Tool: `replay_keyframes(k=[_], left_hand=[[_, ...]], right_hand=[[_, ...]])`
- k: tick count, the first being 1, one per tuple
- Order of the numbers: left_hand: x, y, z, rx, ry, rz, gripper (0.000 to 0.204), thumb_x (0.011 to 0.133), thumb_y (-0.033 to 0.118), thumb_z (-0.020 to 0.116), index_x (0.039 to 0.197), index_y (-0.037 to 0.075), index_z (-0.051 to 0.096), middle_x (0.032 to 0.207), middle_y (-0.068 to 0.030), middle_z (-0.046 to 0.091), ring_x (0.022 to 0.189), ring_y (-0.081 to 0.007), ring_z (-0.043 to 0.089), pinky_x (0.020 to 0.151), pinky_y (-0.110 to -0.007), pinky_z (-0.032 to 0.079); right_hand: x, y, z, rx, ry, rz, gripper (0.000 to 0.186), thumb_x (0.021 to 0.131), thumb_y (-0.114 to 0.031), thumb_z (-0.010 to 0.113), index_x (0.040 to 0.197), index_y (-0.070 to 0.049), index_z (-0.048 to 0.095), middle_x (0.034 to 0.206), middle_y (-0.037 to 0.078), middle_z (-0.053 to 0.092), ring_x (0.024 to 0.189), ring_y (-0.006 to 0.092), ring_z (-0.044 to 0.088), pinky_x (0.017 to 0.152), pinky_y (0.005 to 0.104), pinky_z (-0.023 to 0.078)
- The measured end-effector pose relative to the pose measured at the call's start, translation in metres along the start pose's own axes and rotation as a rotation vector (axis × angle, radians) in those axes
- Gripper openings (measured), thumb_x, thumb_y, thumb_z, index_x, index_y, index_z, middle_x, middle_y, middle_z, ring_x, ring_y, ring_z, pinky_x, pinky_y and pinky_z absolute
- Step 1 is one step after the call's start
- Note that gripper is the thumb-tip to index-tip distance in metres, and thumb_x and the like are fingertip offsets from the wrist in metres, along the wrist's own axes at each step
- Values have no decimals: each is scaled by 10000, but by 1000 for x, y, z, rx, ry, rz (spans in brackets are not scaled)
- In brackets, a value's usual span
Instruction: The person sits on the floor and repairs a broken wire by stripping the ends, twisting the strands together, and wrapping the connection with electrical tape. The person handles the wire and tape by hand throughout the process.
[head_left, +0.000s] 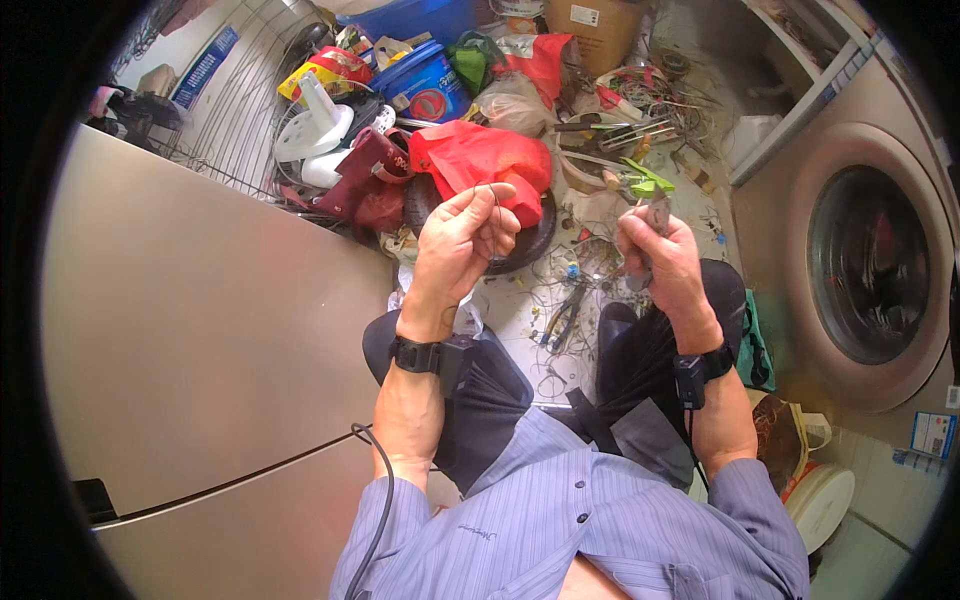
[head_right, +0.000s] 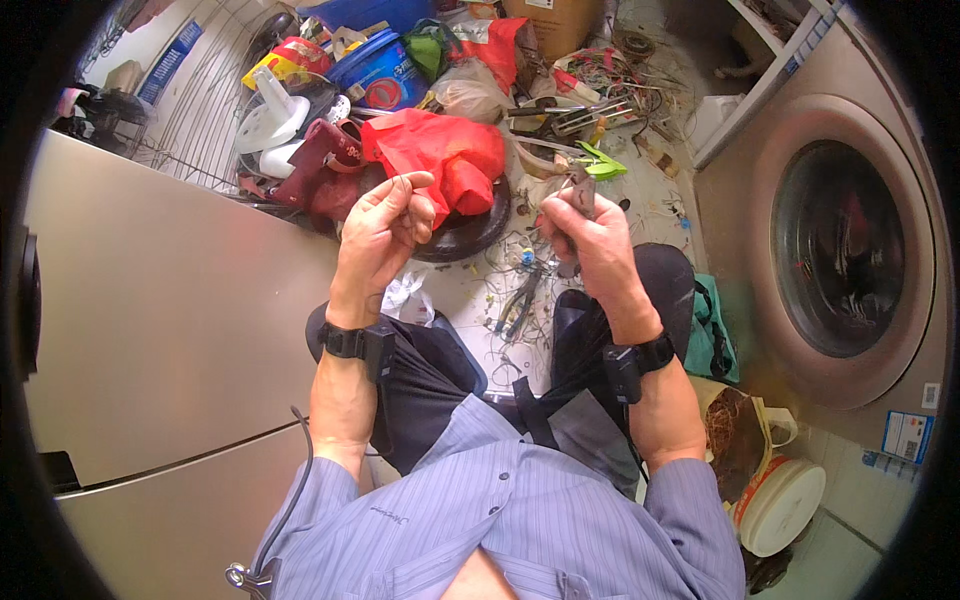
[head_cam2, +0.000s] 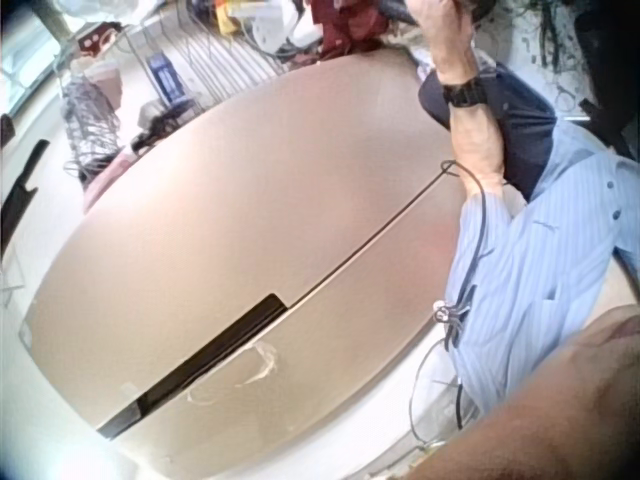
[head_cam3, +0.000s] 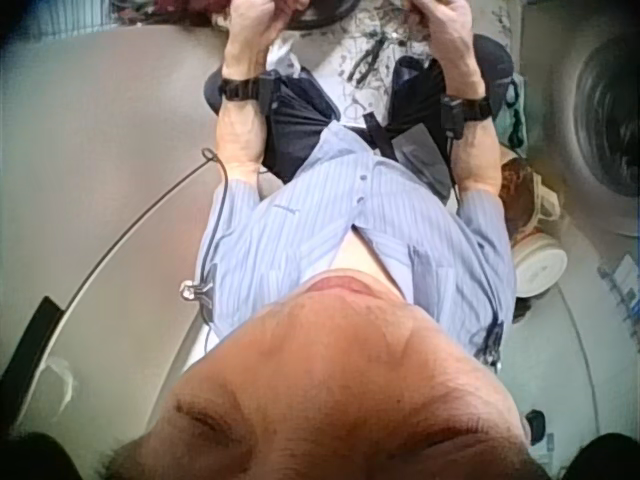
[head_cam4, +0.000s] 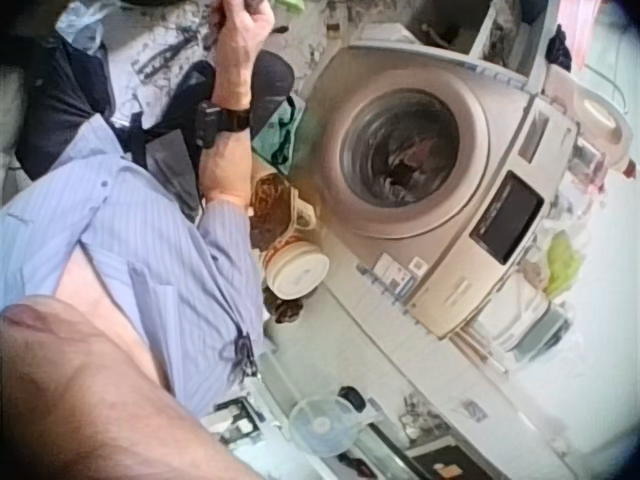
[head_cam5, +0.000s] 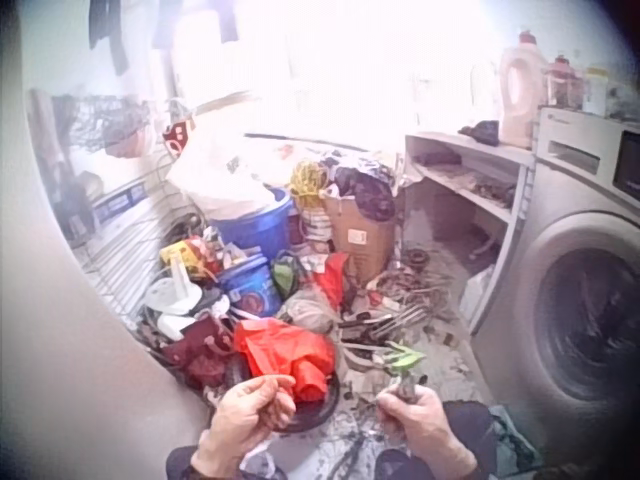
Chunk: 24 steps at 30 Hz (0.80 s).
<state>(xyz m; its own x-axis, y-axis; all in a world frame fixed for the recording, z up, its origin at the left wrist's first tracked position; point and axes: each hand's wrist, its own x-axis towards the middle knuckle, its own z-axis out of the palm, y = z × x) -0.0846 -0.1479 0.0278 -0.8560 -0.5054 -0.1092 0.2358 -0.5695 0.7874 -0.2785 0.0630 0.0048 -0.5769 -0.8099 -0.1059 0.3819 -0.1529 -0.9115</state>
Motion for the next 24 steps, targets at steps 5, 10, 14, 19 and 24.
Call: replay_keyframes(k=[5,10,14,19,24], left_hand=[[1,-3,7,-147,-117,-31,347,1098,241,538,1237,-56,651,869,-126,749,691,-175,708,638,-278,581],[-2,0,8,-267,-115,-3,339,1096,220,536,1263,-55,642,885,-118,753,710,-189,718,671,-299,591],[-3,3,14,-318,-47,8,316,1102,205,530,1269,-40,638,815,-52,680,641,-107,559,609,-243,460],[1,5,16,-595,-143,-45,302,1100,222,544,1250,-27,629,804,-20,599,641,-91,476,608,-256,402],[3,6,15,-716,-139,-41,304,1102,225,539,1250,-30,615,805,-20,600,649,-90,486,600,-253,396]], right_hand=[[-1,3,2,-85,-40,37,165,990,-185,705,887,-59,681,729,-5,642,552,59,518,498,225,364],[0,8,3,-138,-109,38,184,1003,-208,683,905,-52,678,734,-3,628,555,59,499,498,229,349],[-1,13,6,-103,-133,34,192,1004,-204,675,903,-42,679,734,-1,630,553,56,497,496,225,341],[-3,15,7,-133,-152,43,187,1007,-203,673,912,-42,681,734,-5,629,551,54,497,493,225,346],[-2,15,5,-92,-168,37,189,1009,-204,674,909,-44,678,737,0,638,545,54,502,483,227,346]])
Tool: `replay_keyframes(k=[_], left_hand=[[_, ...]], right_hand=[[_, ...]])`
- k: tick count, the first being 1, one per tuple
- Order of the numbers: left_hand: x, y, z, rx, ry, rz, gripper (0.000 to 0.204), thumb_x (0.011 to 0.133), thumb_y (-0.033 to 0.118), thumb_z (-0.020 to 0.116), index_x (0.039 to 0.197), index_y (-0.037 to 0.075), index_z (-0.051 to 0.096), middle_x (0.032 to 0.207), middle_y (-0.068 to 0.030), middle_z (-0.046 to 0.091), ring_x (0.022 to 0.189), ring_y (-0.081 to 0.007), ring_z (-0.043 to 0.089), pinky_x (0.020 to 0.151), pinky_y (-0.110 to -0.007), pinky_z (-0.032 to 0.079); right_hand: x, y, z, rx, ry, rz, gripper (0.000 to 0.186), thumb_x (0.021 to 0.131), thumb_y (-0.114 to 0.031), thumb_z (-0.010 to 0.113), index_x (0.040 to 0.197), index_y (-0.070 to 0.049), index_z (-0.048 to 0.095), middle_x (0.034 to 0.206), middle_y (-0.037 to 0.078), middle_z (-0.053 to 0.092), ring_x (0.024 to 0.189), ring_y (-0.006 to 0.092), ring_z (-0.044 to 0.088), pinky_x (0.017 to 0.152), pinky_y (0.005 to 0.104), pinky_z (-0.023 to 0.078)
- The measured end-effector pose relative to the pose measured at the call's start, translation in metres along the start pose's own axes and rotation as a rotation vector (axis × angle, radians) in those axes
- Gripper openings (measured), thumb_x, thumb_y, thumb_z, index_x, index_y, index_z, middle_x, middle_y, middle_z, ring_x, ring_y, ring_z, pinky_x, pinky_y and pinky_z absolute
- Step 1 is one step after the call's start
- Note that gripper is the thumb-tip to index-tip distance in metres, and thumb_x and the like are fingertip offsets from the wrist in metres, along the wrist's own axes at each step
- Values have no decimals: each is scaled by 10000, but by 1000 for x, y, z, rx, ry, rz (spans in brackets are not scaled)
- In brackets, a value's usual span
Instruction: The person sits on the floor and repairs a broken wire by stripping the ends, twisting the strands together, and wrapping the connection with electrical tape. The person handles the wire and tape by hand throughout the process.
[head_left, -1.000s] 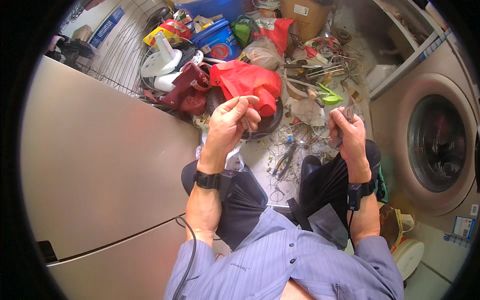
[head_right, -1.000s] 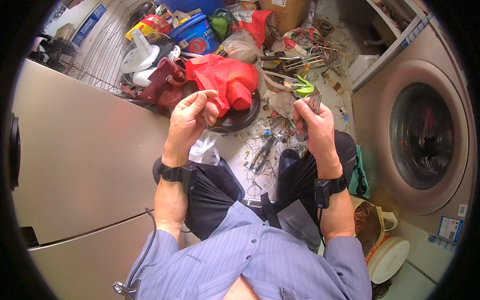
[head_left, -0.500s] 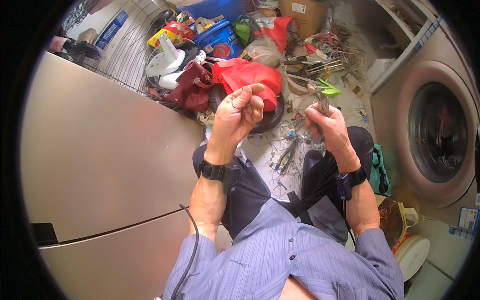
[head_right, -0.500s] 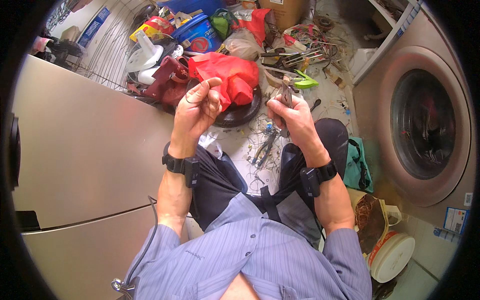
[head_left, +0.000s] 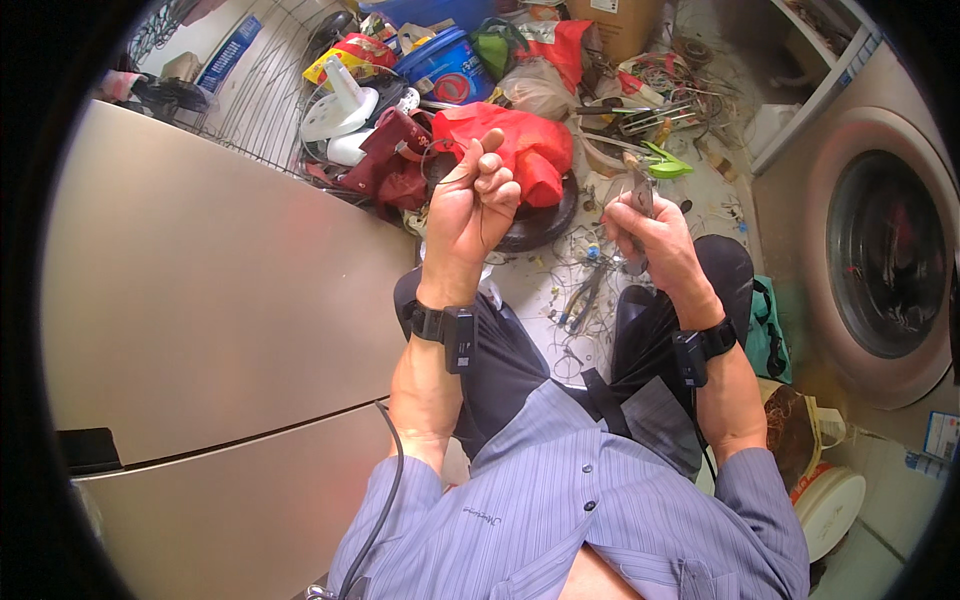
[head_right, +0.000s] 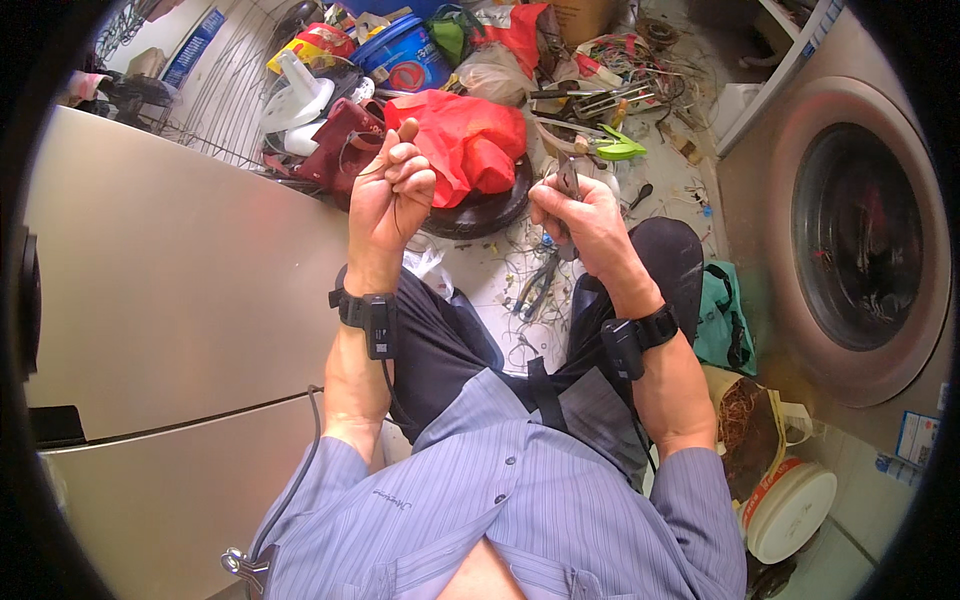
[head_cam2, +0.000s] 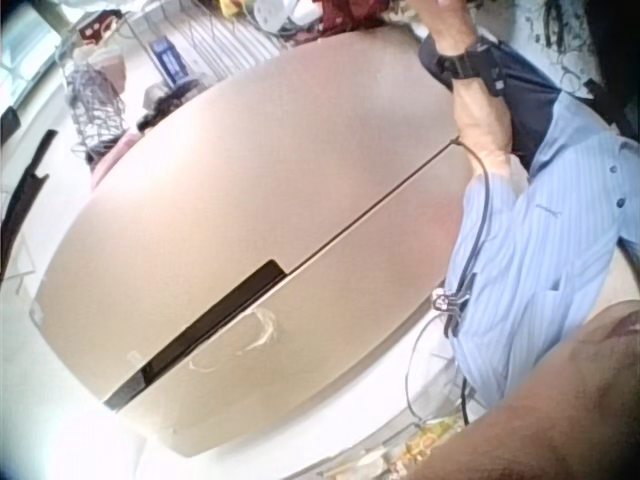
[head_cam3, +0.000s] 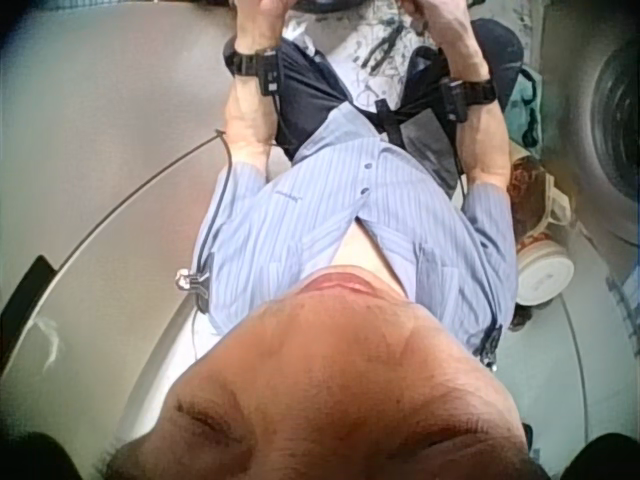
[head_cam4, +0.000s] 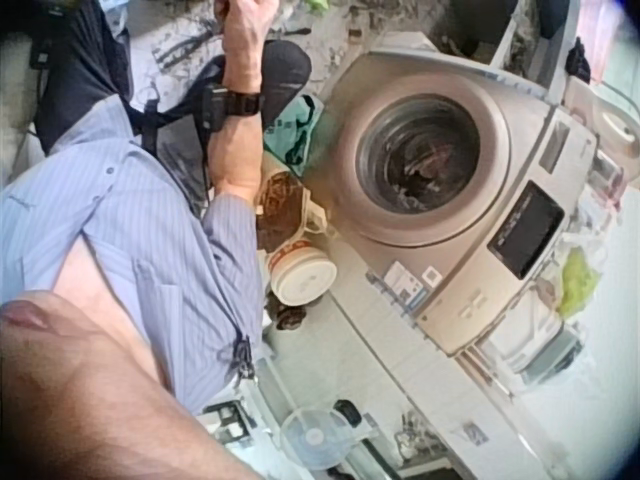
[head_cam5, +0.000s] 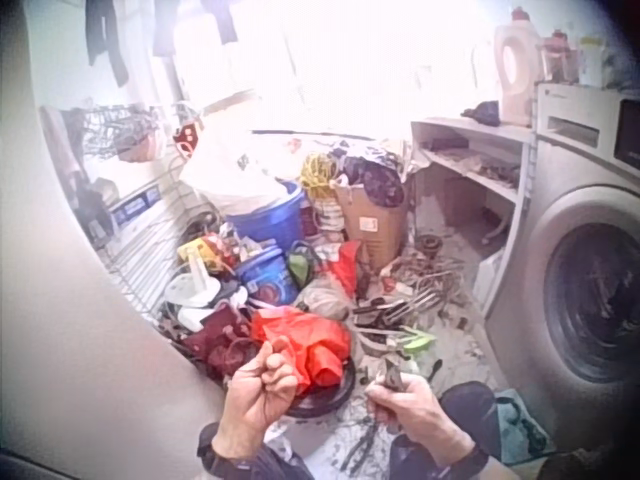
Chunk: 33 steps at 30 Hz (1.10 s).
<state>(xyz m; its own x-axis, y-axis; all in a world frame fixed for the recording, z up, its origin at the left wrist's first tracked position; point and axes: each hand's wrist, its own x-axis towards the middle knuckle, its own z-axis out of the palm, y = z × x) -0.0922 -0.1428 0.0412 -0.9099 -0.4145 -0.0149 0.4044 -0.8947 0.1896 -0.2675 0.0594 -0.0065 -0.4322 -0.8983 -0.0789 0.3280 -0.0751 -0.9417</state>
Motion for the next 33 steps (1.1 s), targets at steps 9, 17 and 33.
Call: replay_keyframes(k=[9,17,33], left_hand=[[-23,15,-2,248,107,80,299,1091,236,565,1225,-15,657,755,-13,599,600,-101,476,590,-270,405],[-124,71,-60,1305,613,129,298,1056,240,617,1180,-24,682,785,-34,667,660,-100,591,623,-253,481],[-35,-29,11,1789,136,61,349,952,123,713,1265,-27,673,1198,-151,736,1122,-207,696,974,-329,545]], right_hand=[[6,0,9,44,-13,15,178,1013,-189,666,964,-17,676,739,21,618,554,76,499,490,234,341],[9,0,-4,293,1,26,145,981,-173,732,980,-31,702,828,21,654,636,91,579,526,243,437],[6,1,-5,326,-65,78,165,977,-193,730,1008,-31,716,901,85,737,752,175,724,557,278,510]])
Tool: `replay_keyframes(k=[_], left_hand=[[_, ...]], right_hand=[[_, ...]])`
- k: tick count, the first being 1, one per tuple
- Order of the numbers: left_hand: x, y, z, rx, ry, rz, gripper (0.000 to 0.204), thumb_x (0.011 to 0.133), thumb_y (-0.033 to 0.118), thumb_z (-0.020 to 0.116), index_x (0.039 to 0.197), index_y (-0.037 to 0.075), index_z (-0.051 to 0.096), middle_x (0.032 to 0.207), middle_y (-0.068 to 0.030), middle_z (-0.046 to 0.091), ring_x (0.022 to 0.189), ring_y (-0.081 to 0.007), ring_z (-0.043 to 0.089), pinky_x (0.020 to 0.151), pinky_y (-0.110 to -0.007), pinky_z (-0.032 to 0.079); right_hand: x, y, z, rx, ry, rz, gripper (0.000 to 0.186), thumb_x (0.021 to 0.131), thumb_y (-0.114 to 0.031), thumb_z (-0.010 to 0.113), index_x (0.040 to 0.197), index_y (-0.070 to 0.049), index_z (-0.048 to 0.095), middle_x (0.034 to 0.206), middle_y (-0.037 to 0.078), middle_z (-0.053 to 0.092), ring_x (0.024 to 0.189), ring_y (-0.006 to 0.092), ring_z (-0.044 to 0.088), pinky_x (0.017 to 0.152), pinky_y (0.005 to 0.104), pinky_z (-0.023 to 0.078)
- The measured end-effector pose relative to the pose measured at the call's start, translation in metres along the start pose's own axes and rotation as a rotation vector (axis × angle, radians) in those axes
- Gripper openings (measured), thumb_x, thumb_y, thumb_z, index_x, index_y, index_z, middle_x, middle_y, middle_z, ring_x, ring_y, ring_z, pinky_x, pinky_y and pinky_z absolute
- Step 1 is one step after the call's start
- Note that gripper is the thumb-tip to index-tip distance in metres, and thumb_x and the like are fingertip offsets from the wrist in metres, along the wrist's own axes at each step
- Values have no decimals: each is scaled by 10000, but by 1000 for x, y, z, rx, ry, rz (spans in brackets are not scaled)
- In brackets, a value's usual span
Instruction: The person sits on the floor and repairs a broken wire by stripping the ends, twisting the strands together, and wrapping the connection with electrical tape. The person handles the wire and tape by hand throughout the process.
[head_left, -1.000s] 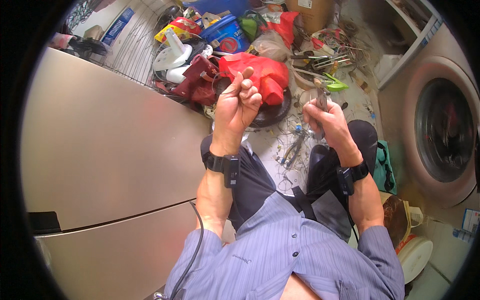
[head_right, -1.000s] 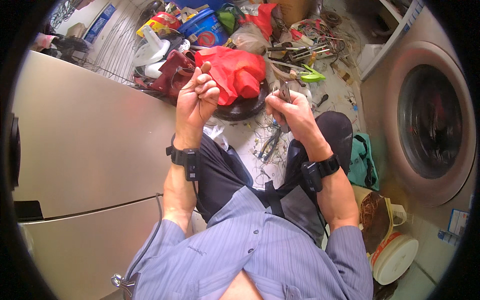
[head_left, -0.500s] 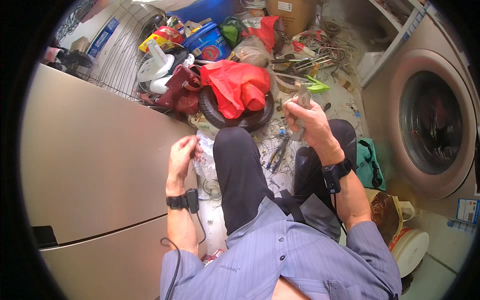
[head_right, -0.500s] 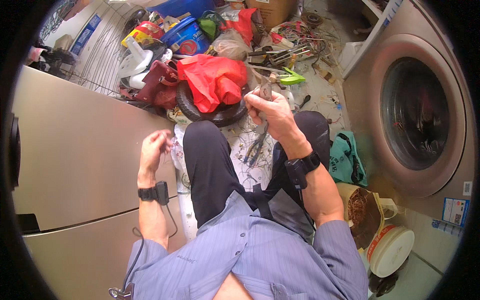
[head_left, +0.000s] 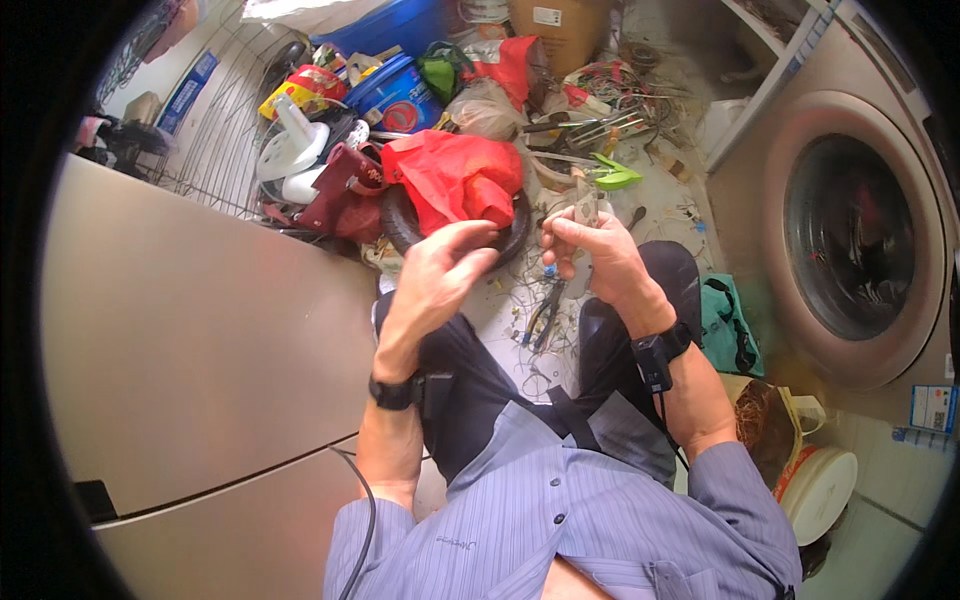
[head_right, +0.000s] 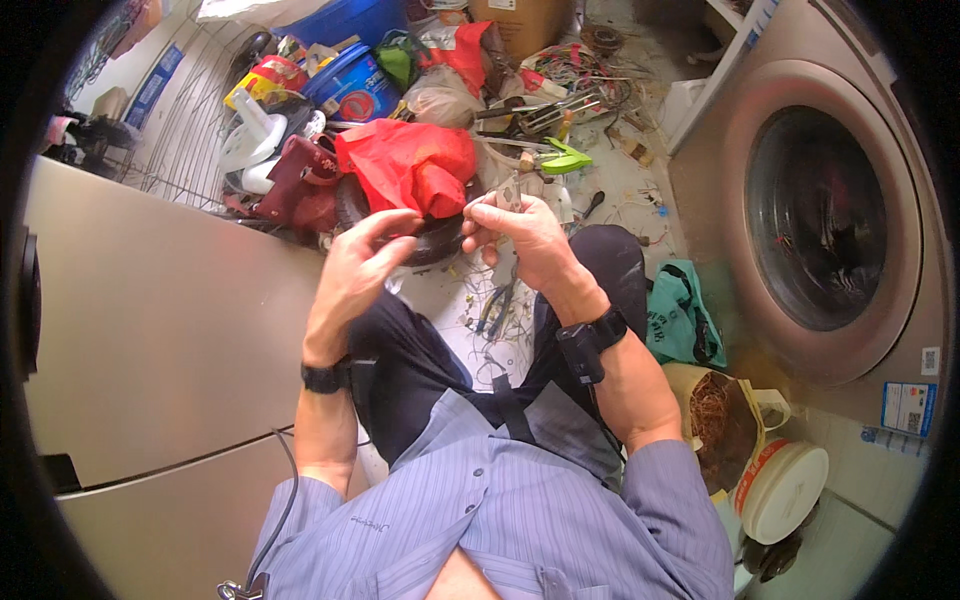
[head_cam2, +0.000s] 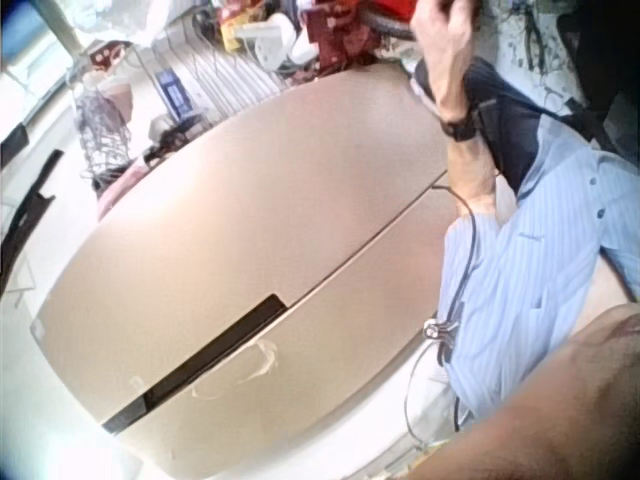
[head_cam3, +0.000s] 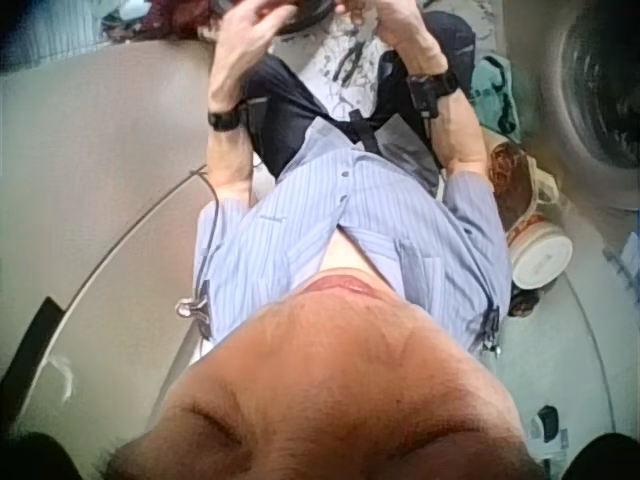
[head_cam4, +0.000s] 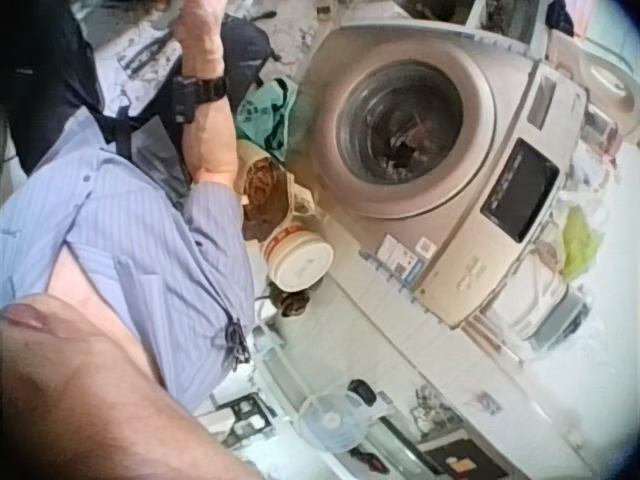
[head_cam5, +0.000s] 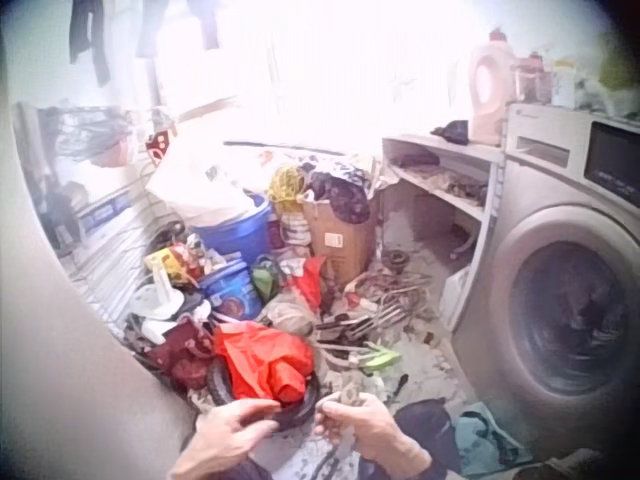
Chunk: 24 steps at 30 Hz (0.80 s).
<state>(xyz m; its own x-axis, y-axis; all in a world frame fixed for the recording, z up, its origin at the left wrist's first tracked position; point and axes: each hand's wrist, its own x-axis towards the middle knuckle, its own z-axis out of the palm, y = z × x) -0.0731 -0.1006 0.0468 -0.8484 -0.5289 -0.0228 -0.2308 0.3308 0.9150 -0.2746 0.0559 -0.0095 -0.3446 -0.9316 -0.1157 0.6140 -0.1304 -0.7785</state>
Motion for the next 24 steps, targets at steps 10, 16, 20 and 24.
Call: replay_keyframes(k=[10,16,20,24], left_hand=[[50,-16,57,-612,-314,-213,191,950,149,753,1051,-10,722,888,-36,718,797,-102,657,763,-264,538],[49,-21,67,-656,-256,-229,187,937,132,765,1044,-16,731,869,-31,721,761,-87,644,702,-253,525],[48,-27,68,-641,-224,-251,183,939,128,761,1047,-17,732,876,-31,724,763,-85,640,701,-248,519],[45,-37,66,-730,-211,-275,177,958,146,743,1045,-7,722,872,-29,719,766,-91,644,714,-249,521]], right_hand=[[0,-4,-16,-91,246,-120,153,989,-164,706,912,-34,677,757,41,647,616,113,575,535,255,450],[10,6,-18,-79,242,-105,172,990,-169,714,895,-33,666,749,38,634,600,115,564,542,255,441],[12,8,-15,-53,207,-95,189,996,-180,711,888,-33,664,749,39,633,596,110,554,545,253,435],[13,7,-10,-94,205,-31,207,1002,-196,707,882,-35,658,745,32,622,599,103,543,542,251,431]])
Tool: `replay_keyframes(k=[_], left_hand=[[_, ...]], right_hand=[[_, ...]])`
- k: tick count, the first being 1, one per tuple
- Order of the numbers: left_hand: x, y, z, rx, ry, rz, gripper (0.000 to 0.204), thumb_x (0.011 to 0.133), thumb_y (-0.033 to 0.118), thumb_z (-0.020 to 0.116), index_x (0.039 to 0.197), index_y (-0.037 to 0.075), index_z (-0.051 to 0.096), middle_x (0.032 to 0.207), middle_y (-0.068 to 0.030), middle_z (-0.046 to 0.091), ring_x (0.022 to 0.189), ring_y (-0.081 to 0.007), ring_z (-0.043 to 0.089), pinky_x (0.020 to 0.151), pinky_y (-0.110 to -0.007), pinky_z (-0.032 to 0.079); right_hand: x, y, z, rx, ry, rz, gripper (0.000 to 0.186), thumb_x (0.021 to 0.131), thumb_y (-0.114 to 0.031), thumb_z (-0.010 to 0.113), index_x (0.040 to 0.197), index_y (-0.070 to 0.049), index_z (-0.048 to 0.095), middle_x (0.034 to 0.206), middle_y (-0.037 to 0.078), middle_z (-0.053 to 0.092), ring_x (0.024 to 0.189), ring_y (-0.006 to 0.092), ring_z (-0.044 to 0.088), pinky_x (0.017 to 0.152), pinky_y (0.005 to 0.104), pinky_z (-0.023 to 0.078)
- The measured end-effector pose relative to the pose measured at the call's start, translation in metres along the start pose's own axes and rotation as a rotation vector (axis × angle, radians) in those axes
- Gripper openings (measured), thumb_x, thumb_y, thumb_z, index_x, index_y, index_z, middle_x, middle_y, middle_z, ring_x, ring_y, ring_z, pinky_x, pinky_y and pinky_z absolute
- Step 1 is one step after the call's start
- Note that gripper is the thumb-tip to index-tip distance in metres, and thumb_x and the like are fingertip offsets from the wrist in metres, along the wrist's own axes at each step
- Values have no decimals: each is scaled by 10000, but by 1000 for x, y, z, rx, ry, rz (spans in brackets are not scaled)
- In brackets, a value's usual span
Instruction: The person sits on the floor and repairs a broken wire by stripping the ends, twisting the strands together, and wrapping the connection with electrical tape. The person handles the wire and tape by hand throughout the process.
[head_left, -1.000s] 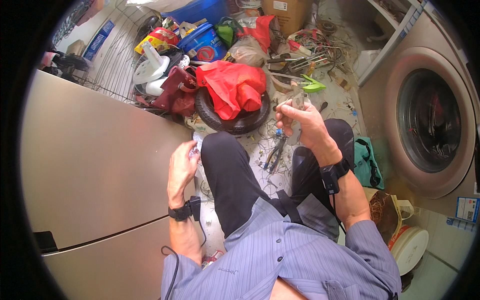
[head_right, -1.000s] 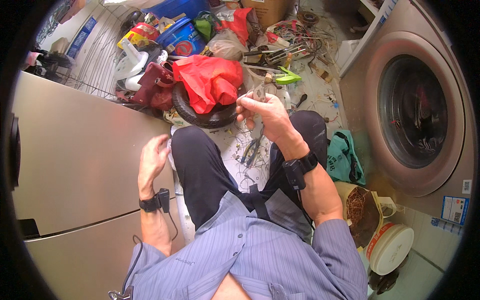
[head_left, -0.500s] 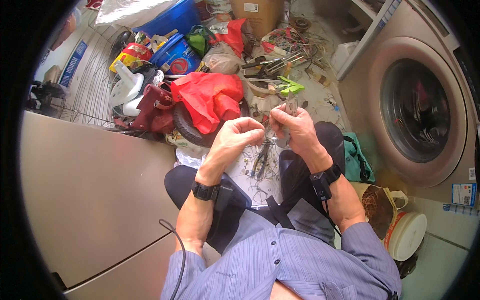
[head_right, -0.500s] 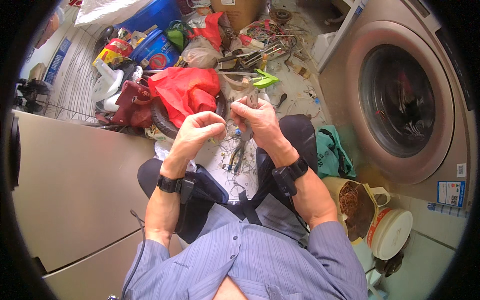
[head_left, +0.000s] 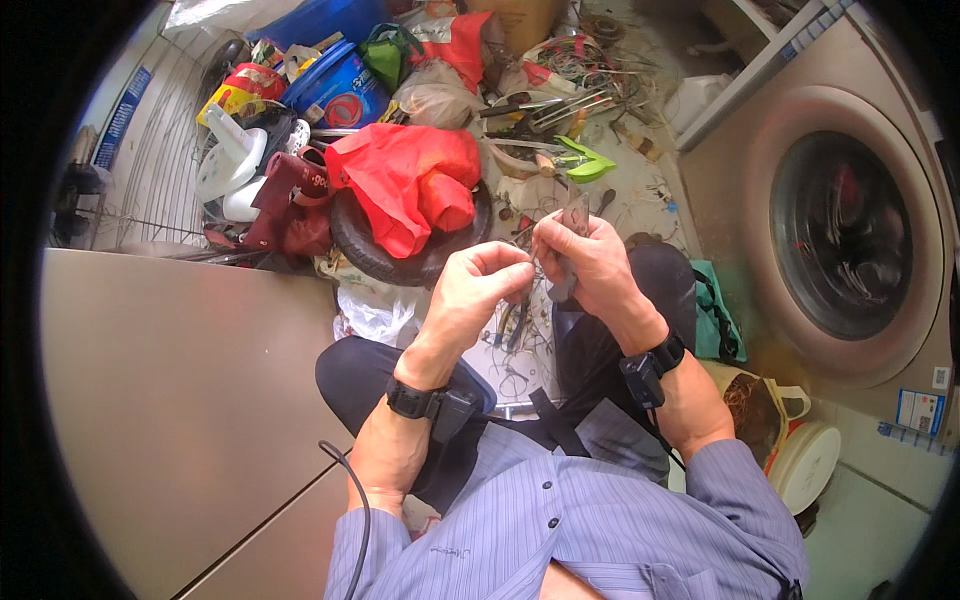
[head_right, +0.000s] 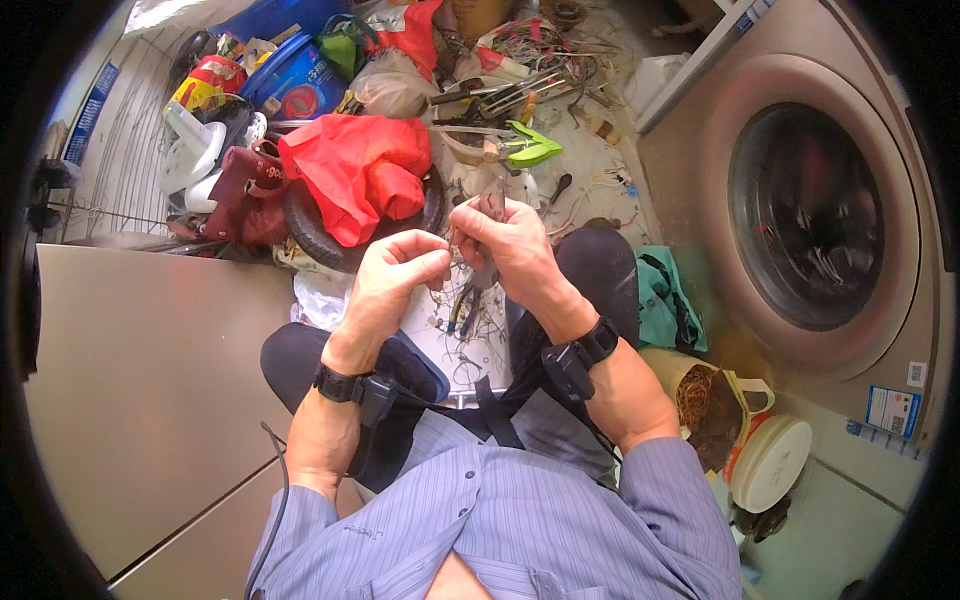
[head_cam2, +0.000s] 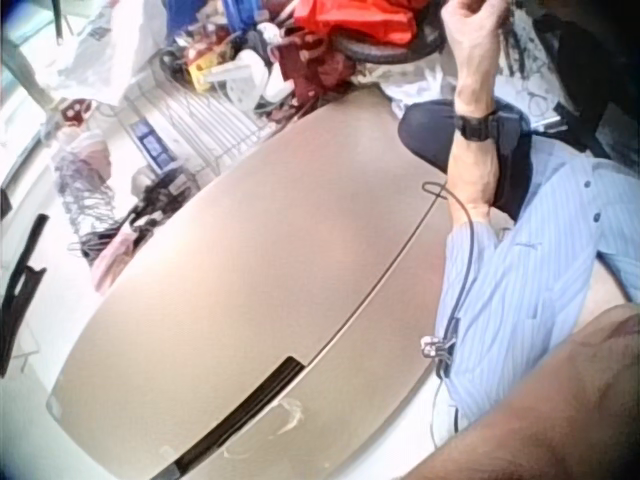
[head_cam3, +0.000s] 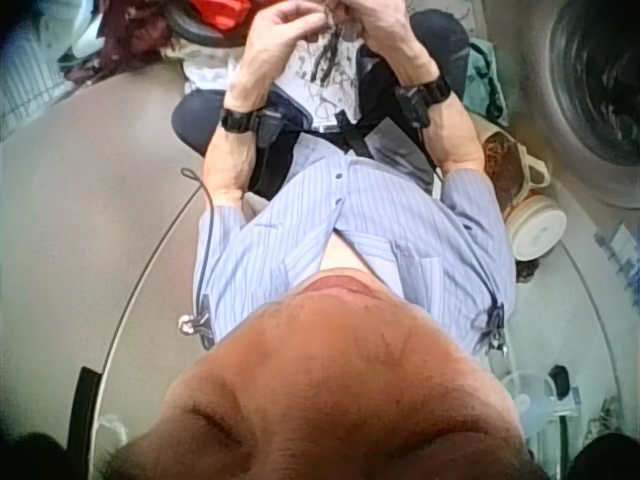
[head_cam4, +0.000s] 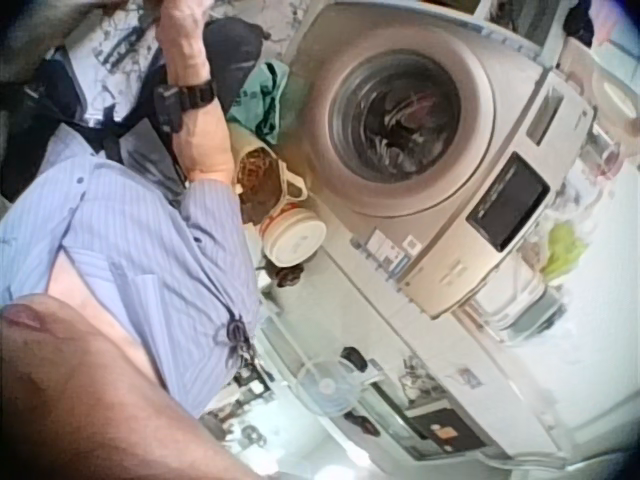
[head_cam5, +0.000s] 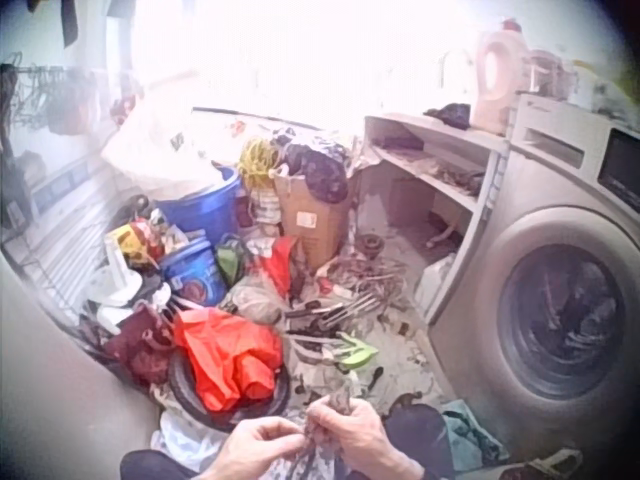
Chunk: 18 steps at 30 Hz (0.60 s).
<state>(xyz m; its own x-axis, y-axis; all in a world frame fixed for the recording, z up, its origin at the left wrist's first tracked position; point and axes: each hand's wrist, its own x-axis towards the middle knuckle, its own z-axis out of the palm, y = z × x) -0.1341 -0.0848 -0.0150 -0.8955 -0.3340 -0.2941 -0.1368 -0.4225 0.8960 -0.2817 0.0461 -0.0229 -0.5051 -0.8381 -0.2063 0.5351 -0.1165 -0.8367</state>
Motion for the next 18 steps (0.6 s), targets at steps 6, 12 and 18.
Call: replay_keyframes(k=[6,12,18], left_hand=[[-3,-9,-10,-216,-4,-5,174,996,176,710,1065,19,682,878,-38,715,767,-109,664,719,-256,537],[-3,-9,-14,-322,18,-29,154,1007,180,698,1056,34,683,862,-45,716,683,-111,653,608,-245,519],[-3,-5,-15,-331,64,-61,122,998,146,697,1045,34,691,824,-44,709,630,-102,630,556,-231,490]], right_hand=[[1,3,1,-59,-53,28,223,1009,-211,698,872,-42,649,746,24,614,605,99,545,540,249,436],[1,10,4,-78,-14,40,225,1012,-224,696,883,-45,651,759,16,617,608,90,544,535,249,434],[1,11,9,-143,-5,41,217,1014,-231,691,908,-43,669,766,7,626,611,85,550,536,238,424]])
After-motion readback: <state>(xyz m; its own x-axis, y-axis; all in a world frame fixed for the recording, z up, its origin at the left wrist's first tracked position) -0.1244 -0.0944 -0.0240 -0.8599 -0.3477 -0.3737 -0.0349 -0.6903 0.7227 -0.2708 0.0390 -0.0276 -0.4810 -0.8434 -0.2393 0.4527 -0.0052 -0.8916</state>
